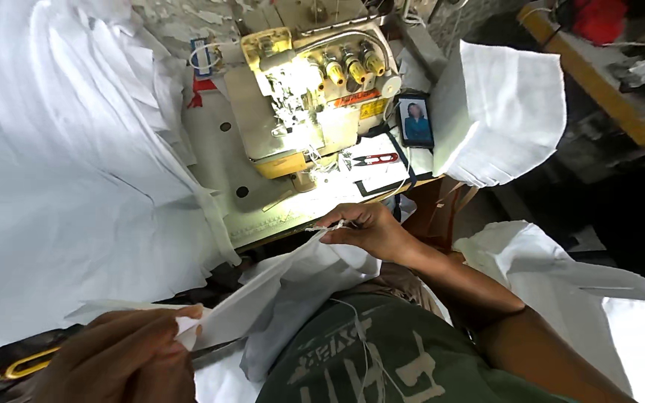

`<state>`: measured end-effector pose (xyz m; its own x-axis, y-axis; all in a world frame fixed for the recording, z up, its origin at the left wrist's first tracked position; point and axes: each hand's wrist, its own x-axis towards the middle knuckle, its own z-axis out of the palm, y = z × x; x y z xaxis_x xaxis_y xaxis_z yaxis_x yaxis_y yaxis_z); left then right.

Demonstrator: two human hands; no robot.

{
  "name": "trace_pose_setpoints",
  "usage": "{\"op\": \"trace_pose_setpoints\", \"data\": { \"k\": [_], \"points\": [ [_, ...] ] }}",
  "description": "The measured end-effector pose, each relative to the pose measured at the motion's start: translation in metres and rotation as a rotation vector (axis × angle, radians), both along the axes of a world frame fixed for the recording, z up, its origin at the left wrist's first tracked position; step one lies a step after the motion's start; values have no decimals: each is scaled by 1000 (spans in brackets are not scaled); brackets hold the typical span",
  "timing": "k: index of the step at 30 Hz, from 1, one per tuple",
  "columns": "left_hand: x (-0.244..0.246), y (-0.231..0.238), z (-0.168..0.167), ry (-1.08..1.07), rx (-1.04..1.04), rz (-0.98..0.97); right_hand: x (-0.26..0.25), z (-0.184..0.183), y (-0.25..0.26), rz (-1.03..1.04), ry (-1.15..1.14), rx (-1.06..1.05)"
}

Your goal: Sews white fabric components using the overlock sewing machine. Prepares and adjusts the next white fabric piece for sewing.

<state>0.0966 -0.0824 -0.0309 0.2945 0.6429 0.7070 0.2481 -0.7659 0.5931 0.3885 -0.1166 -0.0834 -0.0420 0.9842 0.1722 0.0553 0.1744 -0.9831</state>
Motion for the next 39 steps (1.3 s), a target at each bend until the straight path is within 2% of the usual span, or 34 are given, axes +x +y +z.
{"op": "trace_pose_setpoints", "data": {
  "k": [5,9,13,17,23,31,39],
  "points": [
    [3,3,0,-12,-29,-18,-2,-3,-3,-5,23,40],
    [5,1,3,1,-76,-30,-3,-2,-4,6,56,-56],
    [7,5,2,26,-31,-6,-2,-4,-3,-14,32,-112],
    [7,20,-1,-17,-39,36,-1,-8,0,-21,3,-33],
    [9,30,-6,-115,-127,37,-2,-17,3,-105,-167,150],
    [10,29,-10,-108,-135,29,-3,-17,4,-57,-124,57],
    [10,20,-9,-52,-57,26,-3,-17,4,-51,-57,-1]
  ]
}}
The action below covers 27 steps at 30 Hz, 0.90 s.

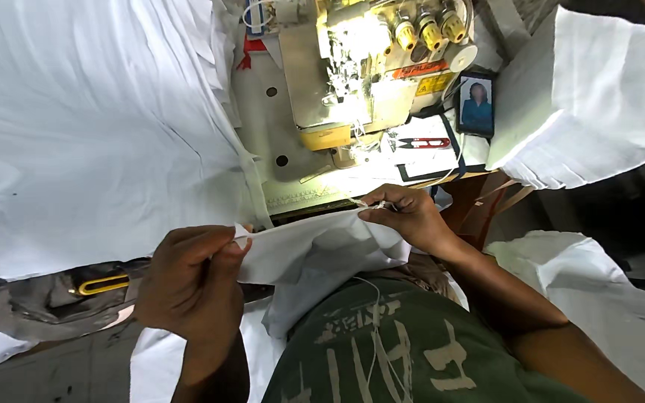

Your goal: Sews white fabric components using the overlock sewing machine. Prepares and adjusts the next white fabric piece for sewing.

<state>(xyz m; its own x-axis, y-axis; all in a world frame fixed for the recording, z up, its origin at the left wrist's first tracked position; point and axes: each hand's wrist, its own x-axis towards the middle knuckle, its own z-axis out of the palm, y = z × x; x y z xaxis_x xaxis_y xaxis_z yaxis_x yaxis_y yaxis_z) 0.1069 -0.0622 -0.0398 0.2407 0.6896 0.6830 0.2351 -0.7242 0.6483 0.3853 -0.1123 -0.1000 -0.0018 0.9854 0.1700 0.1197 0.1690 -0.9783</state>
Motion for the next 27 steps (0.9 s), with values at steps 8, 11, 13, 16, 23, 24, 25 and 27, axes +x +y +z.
{"op": "trace_pose_setpoints", "data": {
  "k": [8,11,13,16,23,24,25,27],
  "points": [
    [-2,-6,-4,-24,-67,-11,-5,1,-6,-8,93,-61],
    [-4,-1,-4,-45,-92,-25,-4,4,-5,32,104,-75],
    [-4,3,-6,-76,-113,-9,-4,5,-4,54,143,-104],
    [-2,13,-14,-135,-236,60,-4,9,-3,75,218,-203],
    [-12,47,-37,-121,-368,211,-19,11,11,179,8,-62],
    [-15,47,-26,-156,-297,213,-21,18,9,192,-13,60],
    [-12,43,-8,-230,-243,245,-22,27,6,237,7,165],
    [14,24,43,-419,-245,397,-22,44,4,336,116,275]
  ]
}}
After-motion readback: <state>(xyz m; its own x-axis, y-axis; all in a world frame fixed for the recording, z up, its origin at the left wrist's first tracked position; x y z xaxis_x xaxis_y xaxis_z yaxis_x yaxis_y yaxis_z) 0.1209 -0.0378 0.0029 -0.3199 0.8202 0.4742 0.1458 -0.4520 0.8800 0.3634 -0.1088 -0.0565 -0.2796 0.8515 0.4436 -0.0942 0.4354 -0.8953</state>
